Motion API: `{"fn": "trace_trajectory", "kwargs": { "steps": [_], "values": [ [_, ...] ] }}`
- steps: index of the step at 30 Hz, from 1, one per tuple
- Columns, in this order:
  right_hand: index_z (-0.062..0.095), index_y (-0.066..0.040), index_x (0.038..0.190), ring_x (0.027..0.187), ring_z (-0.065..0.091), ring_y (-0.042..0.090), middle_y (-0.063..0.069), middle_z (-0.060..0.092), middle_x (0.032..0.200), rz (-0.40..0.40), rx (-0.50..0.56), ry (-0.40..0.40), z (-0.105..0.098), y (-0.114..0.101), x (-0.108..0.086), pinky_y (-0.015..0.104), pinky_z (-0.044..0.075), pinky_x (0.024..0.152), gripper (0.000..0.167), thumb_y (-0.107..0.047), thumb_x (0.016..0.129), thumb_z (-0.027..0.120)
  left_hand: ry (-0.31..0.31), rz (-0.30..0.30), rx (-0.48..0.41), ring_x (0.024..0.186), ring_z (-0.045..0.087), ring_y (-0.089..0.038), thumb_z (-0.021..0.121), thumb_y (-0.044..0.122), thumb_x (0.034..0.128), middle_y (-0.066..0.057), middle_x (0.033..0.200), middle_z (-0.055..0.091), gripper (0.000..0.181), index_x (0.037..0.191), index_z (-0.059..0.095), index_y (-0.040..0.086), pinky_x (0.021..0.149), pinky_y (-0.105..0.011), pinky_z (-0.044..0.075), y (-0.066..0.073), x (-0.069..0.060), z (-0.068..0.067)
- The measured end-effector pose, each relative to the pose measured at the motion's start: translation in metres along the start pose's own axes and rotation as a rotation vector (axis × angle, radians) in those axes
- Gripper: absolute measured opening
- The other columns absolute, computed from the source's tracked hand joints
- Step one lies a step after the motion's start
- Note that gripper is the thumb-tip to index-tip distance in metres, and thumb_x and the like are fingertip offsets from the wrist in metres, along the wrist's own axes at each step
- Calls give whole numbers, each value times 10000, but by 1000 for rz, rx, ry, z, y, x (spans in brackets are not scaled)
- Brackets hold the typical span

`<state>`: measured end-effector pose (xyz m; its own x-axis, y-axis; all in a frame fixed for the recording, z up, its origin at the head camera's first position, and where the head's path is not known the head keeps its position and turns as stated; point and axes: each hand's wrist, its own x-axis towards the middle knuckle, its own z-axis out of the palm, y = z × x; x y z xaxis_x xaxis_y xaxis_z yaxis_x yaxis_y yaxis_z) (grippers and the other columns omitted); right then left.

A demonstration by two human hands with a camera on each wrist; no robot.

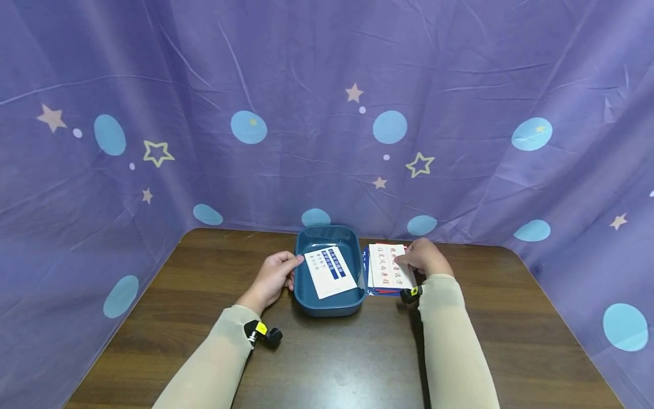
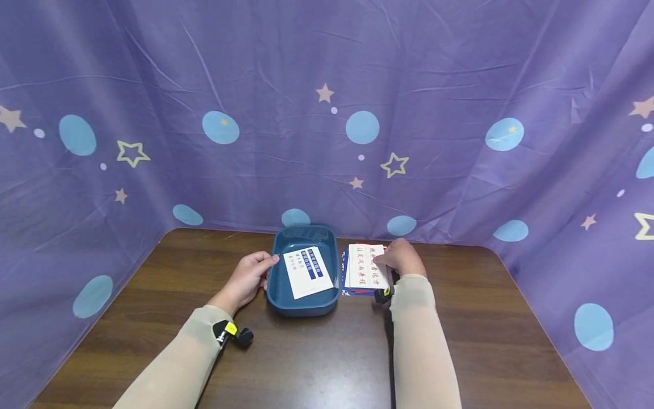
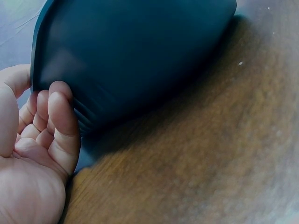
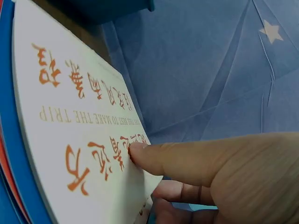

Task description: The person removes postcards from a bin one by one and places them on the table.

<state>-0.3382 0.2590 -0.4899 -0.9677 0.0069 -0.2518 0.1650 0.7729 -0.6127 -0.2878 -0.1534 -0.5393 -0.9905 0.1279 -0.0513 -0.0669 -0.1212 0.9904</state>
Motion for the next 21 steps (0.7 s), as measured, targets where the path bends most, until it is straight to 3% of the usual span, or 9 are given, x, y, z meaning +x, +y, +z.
{"fn": "trace_trajectory", "kwargs": {
  "steps": [7,14,21],
  "values": [
    [613,-131,773,691,573,131,-24,587,744,-13,-24,33,-1,-6,-7,295,603,653,359,-263,964,887,-5,0,-2,502,525,-89,725,182,1115,32,676,540,313,911,598,-19,461,-208,493,0,-1,-1],
    [664,-41,1038,714,604,119,21,682,740,-13,19,35,-1,-7,-5,267,563,611,271,-178,972,887,-5,1,9,504,527,-91,724,193,1117,34,677,541,322,909,594,-17,464,-211,496,-1,0,-2],
    [689,-31,1082,669,571,131,67,708,816,9,47,32,-5,-6,-4,278,503,582,246,-203,998,843,-4,4,9,501,520,-93,734,199,1112,30,681,546,324,907,601,-13,465,-215,493,-2,1,-1]
  ]
}}
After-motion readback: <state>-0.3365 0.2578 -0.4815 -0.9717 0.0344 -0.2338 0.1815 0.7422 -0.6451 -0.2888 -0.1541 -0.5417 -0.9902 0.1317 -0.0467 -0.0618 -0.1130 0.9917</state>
